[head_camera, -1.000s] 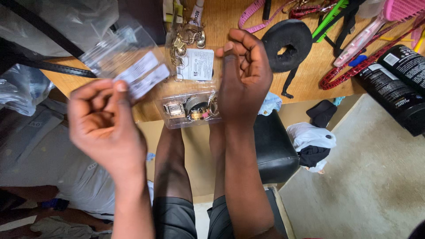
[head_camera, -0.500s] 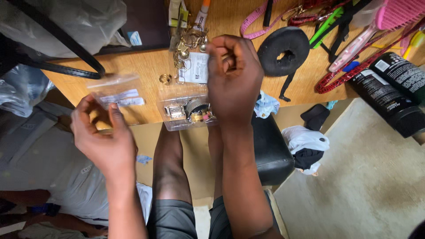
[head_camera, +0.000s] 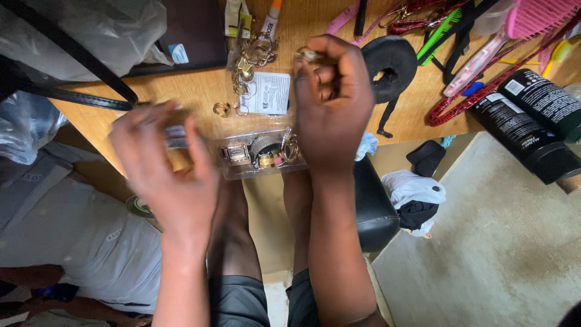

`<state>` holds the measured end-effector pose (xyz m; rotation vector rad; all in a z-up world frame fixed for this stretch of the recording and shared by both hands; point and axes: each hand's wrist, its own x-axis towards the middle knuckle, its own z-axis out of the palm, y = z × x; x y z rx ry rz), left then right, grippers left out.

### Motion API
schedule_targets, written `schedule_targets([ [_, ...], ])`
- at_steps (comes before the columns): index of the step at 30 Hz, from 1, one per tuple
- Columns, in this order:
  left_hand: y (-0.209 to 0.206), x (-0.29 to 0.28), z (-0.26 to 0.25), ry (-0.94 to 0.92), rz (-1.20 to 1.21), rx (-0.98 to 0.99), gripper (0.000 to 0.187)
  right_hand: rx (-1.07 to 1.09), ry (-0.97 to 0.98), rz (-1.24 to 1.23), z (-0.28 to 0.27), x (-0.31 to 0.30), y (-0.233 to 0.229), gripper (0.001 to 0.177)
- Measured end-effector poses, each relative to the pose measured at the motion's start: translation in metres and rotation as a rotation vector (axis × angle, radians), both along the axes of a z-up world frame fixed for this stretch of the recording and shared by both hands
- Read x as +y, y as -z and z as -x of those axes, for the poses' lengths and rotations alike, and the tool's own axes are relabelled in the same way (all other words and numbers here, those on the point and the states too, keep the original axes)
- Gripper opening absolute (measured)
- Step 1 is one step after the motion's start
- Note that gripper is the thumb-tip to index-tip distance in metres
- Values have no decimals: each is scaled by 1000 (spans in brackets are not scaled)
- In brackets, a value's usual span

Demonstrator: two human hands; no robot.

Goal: The person sits at a cluttered wooden table and organizes various small items. They handle jewelry, a Redmi 14C box, a hairbrush, and a measuring tape, picking them up, inspecting them, and placing them back on the table or into a plastic container.

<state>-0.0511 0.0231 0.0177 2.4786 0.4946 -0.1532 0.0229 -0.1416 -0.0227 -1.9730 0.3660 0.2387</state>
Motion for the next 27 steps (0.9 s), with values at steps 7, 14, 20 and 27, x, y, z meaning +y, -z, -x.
schedule_targets([
  [7, 21, -30, -52, 160, 60, -95, 20, 154, 245, -378, -2, -12, -9, 23],
  [14, 37, -41, -67, 225, 22, -90, 18, 188, 244, -480, -1, -15, -8, 25],
  [20, 32, -43, -58, 207, 60, -123, 11, 205, 260, -503, 0, -22, -3, 25],
  [27, 4, -46, -46, -120, 508, -28, 21, 159, 313, -504, -3, -26, -6, 24],
])
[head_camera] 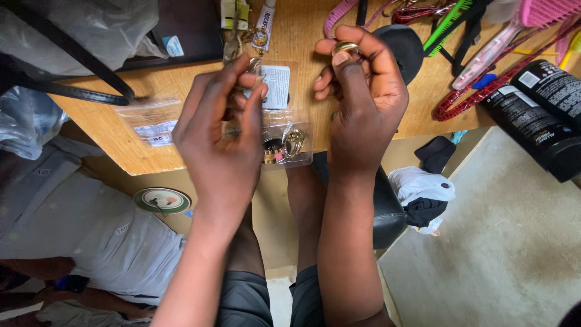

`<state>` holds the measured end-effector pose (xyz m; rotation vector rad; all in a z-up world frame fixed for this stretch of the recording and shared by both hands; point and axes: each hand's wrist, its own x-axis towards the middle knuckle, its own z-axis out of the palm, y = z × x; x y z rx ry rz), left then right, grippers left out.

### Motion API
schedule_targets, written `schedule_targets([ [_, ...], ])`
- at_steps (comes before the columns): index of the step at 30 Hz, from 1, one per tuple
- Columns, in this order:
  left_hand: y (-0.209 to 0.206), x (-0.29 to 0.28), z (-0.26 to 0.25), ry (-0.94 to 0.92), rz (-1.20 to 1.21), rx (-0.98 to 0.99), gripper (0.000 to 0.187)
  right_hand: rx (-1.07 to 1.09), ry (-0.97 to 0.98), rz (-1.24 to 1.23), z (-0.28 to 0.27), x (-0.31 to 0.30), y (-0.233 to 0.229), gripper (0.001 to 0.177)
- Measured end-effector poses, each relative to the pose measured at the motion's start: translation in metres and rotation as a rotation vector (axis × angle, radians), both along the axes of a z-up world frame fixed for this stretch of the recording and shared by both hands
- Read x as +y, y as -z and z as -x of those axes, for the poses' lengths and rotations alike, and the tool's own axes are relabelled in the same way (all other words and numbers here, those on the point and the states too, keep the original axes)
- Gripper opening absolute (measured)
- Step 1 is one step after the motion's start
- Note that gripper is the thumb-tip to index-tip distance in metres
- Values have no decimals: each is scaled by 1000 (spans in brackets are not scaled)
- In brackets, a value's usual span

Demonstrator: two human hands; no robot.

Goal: The person sits at a cluttered wooden table and organizes various small items. They handle jewelry, a Redmi 14C box, a hairbrush, and a measuring tape, picking them up, inspecting them, and placing them back on the table or into a plastic container.

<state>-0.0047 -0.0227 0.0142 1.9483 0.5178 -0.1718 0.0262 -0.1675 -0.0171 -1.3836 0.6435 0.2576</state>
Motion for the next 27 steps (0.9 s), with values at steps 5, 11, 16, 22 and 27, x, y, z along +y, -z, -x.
schedule_targets([
  [5, -37, 7, 3, -36, 122, 80, 17, 3, 19, -59, -3, -2, -1, 26],
  [11, -62, 18, 2, -83, 362, 91, 15, 59, 83, -192, -4, -5, -1, 22],
  [16, -71, 18, 9, -222, 558, 64, 12, 76, 71, -308, -3, -10, -2, 15],
  [22, -66, 7, 8, -394, 540, 71, 10, 149, -81, -304, -7, -8, -9, 20],
  [27, -73, 6, 5, -470, 647, 57, 13, -120, -598, -161, -20, -9, -28, 31],
])
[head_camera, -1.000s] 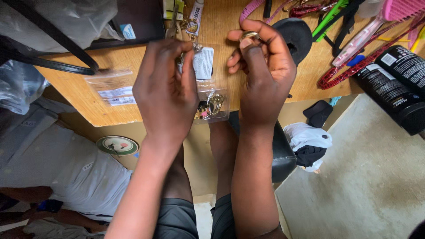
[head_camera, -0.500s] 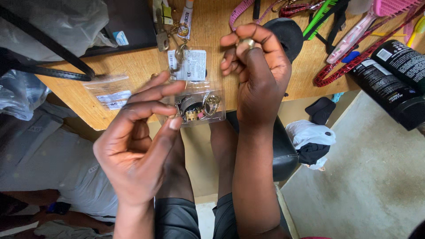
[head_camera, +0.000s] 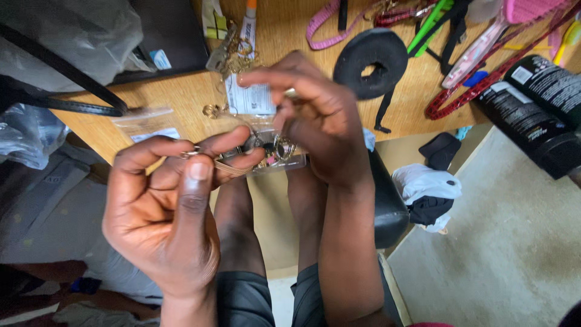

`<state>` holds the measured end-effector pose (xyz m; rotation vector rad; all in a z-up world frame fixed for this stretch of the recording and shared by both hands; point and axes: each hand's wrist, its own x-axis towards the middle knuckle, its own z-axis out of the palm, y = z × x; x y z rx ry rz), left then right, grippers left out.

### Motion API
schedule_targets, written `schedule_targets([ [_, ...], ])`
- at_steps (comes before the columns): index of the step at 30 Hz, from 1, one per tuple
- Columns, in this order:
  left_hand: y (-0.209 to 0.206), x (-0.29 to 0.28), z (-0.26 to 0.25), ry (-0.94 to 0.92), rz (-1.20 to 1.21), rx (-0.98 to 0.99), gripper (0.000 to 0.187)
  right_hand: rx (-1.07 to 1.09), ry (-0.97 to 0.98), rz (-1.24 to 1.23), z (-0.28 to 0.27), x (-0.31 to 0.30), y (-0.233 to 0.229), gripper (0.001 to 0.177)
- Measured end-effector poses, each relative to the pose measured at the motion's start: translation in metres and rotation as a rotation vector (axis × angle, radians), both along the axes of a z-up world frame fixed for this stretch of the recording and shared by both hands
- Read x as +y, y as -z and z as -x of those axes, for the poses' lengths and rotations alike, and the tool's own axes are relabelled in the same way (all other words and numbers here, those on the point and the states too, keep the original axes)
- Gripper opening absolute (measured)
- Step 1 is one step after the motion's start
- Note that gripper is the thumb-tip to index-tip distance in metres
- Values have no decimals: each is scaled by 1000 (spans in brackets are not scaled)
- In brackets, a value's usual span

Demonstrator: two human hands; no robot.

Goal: The person sits at a cluttered wooden table and organizes various small items. They handle jewelry, a Redmi 14C box, a hairbrush, and a measuring tape, picking them up, inspecting them, and placing them back on the table or into a plastic container.

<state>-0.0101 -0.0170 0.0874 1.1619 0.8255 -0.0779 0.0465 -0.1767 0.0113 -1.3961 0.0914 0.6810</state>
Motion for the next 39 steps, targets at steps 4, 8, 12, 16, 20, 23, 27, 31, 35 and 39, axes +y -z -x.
schedule_targets([
  [4, 2, 3, 4, -80, -2, -41, 14, 130, -199, -270, -2, -4, -3, 14],
  [8, 8, 13, 3, -204, -22, -21, 16, 215, -161, -276, 2, -7, -4, 12],
  [12, 15, 18, 11, -257, -55, 68, 20, 245, -169, -260, 4, -12, -2, 13],
  [16, 21, 20, 22, -282, -76, 119, 27, 284, -203, -125, 5, -10, -2, 13],
  [20, 26, 28, 34, -293, -71, 140, 32, 285, -225, -60, 4, -2, 0, 16],
  [23, 30, 36, 42, -321, -19, 175, 33, 198, -259, -37, 6, 2, 0, 15],
  [27, 35, 47, 54, -347, 99, 174, 30, 183, -281, 10, 9, 8, -2, 14],
  [31, 39, 52, 66, -308, 78, 198, 20, 151, -355, 193, 12, 12, -4, 11],
  [35, 47, 53, 74, -192, -86, 291, 19, 107, -386, 299, 18, 10, -5, 12],
  [39, 51, 51, 85, -47, -191, 334, 18, 259, -363, 382, 26, 0, -5, 9],
])
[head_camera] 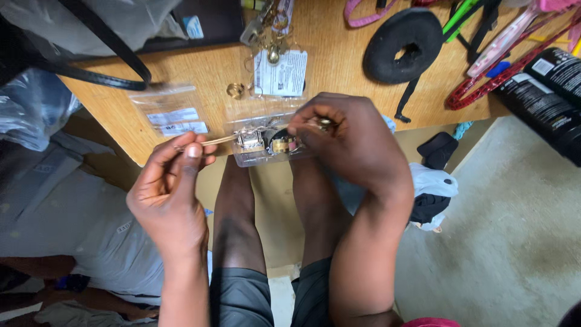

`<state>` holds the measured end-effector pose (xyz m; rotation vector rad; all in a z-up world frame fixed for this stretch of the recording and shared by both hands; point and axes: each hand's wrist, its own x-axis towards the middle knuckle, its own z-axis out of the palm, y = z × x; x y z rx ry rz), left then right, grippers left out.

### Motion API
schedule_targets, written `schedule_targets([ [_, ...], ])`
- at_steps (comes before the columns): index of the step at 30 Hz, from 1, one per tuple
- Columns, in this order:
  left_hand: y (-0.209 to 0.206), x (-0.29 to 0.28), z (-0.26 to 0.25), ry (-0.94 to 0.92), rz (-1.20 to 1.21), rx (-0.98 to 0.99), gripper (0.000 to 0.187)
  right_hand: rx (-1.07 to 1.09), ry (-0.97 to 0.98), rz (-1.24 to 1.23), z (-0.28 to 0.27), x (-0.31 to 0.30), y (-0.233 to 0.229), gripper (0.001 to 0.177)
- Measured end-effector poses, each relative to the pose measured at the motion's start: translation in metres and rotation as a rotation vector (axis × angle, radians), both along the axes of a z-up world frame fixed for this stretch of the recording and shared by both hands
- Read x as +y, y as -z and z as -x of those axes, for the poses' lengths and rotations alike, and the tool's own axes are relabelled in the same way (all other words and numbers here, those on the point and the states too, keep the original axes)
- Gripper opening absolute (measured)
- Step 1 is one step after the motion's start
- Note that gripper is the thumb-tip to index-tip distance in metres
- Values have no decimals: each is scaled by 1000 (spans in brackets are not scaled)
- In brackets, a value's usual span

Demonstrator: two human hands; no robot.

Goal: The person sits at a cluttered wooden table and organizes various small items. They handle jewelry, a Redmi 14C box, a hairbrush, and a measuring tape, picking them up, inspecting them, and placing them back on the table or into a plastic container.

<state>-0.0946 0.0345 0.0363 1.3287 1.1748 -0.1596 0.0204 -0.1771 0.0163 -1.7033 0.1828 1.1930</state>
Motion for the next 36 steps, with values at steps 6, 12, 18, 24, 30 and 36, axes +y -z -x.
schedule_targets([
  [6, 0, -7, 8, 491, -332, -62, 15, -87, -172, 336, 5, -7, -6, 14],
  [12, 9, -13, 12, 633, -407, -123, 12, -193, -171, 380, 17, 0, -5, 17],
  [18, 13, -23, 12, 732, -411, -112, 15, -329, -221, 240, 29, 22, -14, 21],
  [24, 12, -26, 7, 864, -538, -106, 14, -345, -173, 278, 26, 29, -27, 27],
  [30, 12, -25, 8, 822, -504, -141, 12, -98, -75, 319, 18, 22, -35, 21],
  [36, 12, -17, 13, 867, -493, -108, 13, -179, -151, 516, 17, 22, -57, 17],
])
